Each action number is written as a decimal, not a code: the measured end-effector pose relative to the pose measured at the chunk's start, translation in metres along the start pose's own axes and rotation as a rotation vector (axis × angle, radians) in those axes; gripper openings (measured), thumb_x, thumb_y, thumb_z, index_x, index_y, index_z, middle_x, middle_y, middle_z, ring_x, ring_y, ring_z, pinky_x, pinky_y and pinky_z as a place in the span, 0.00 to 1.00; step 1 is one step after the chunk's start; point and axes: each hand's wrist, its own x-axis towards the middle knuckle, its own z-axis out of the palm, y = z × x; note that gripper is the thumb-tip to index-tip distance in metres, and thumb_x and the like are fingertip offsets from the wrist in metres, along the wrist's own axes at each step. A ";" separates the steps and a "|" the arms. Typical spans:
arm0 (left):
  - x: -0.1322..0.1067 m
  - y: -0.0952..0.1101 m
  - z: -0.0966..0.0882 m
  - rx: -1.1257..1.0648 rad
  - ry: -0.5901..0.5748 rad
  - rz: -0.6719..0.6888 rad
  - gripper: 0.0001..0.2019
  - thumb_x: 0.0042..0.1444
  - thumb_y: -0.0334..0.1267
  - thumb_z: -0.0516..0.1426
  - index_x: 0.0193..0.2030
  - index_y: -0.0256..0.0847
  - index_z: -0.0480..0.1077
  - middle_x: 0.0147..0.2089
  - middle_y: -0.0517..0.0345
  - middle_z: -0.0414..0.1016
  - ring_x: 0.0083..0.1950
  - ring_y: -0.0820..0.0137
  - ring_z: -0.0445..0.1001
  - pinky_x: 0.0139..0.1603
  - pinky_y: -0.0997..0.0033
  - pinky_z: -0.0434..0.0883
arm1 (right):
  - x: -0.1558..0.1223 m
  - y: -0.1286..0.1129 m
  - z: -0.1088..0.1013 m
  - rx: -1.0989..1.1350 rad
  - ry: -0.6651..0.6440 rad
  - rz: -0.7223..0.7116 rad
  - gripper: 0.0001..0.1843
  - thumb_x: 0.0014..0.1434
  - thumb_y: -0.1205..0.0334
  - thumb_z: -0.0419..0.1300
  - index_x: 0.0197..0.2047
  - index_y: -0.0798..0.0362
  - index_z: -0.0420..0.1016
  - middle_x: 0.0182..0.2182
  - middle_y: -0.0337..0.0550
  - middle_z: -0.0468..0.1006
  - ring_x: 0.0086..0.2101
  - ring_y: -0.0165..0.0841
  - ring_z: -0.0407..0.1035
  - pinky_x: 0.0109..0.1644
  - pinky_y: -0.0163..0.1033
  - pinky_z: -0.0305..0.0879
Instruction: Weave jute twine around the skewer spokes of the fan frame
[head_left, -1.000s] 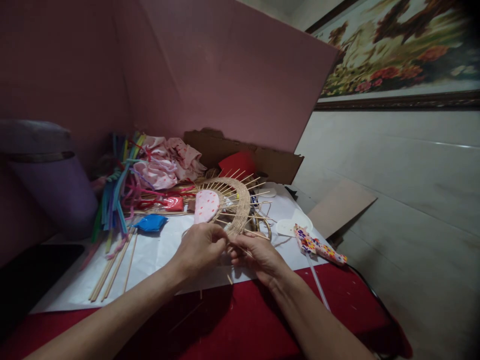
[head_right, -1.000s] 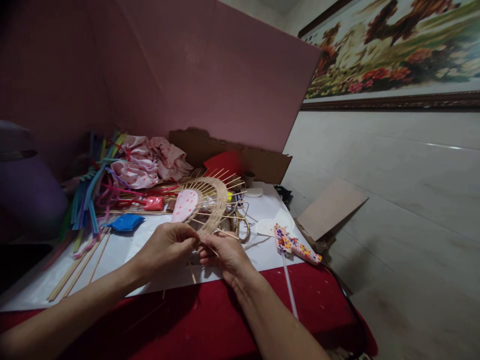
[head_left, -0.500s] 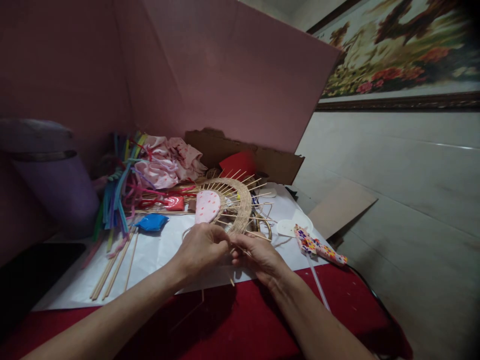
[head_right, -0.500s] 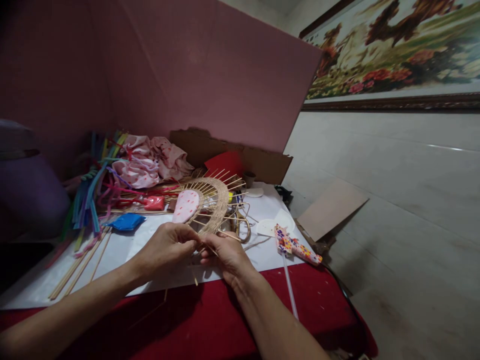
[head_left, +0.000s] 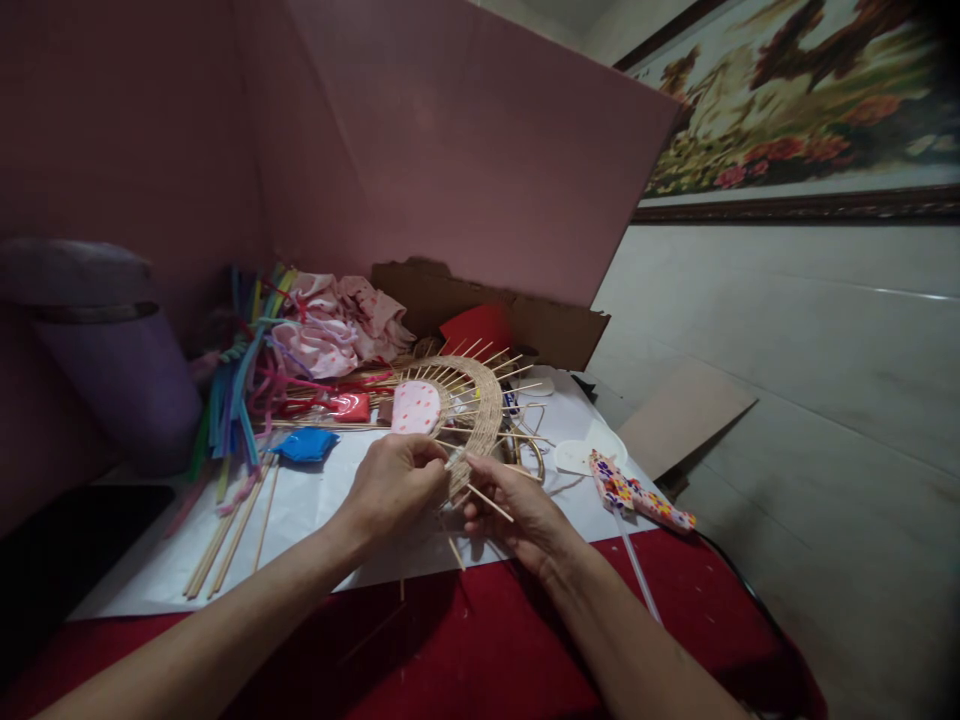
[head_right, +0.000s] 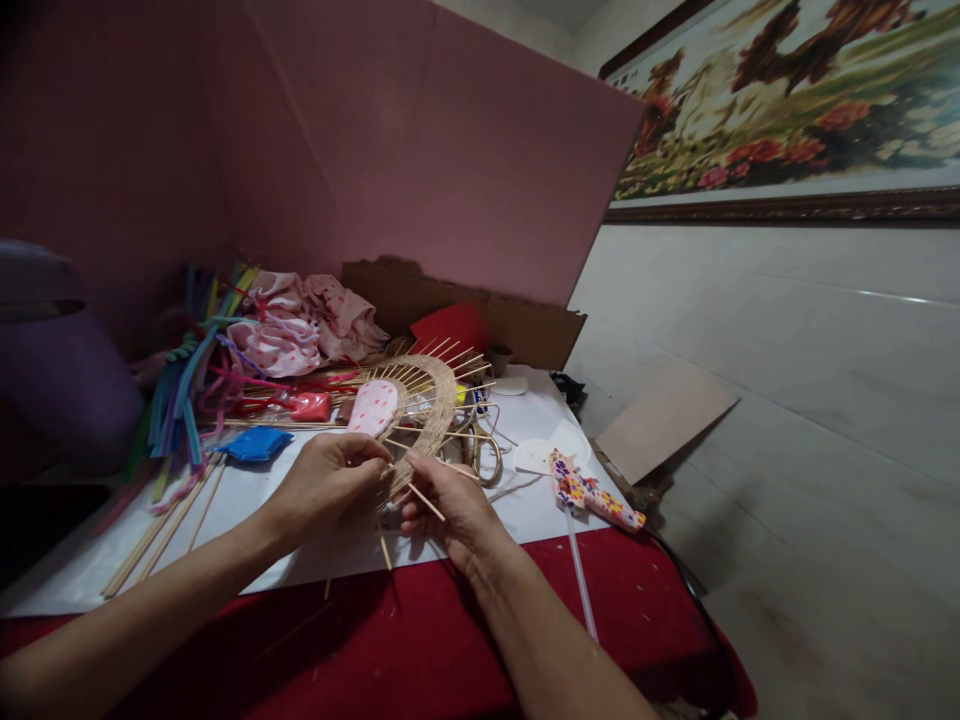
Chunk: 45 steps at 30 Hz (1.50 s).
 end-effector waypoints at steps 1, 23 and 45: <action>0.000 0.000 0.000 -0.001 -0.008 0.005 0.11 0.44 0.34 0.50 0.26 0.39 0.74 0.22 0.60 0.72 0.24 0.73 0.66 0.23 0.74 0.58 | 0.000 0.000 0.000 -0.003 0.002 0.001 0.16 0.50 0.52 0.58 0.31 0.59 0.73 0.22 0.41 0.72 0.18 0.24 0.64 0.19 0.30 0.63; -0.004 -0.001 0.007 -0.092 -0.145 -0.051 0.11 0.43 0.36 0.51 0.24 0.38 0.75 0.18 0.60 0.68 0.21 0.75 0.60 0.21 0.76 0.54 | -0.001 0.001 0.000 -0.004 0.012 -0.010 0.12 0.47 0.58 0.60 0.30 0.60 0.73 0.21 0.39 0.70 0.19 0.23 0.63 0.19 0.28 0.62; -0.003 -0.003 0.009 -0.040 -0.117 -0.054 0.07 0.41 0.38 0.55 0.26 0.40 0.72 0.25 0.58 0.73 0.27 0.71 0.68 0.25 0.74 0.60 | -0.001 0.003 0.002 -0.018 0.071 -0.028 0.06 0.43 0.65 0.59 0.25 0.61 0.71 0.18 0.39 0.70 0.17 0.24 0.63 0.18 0.30 0.62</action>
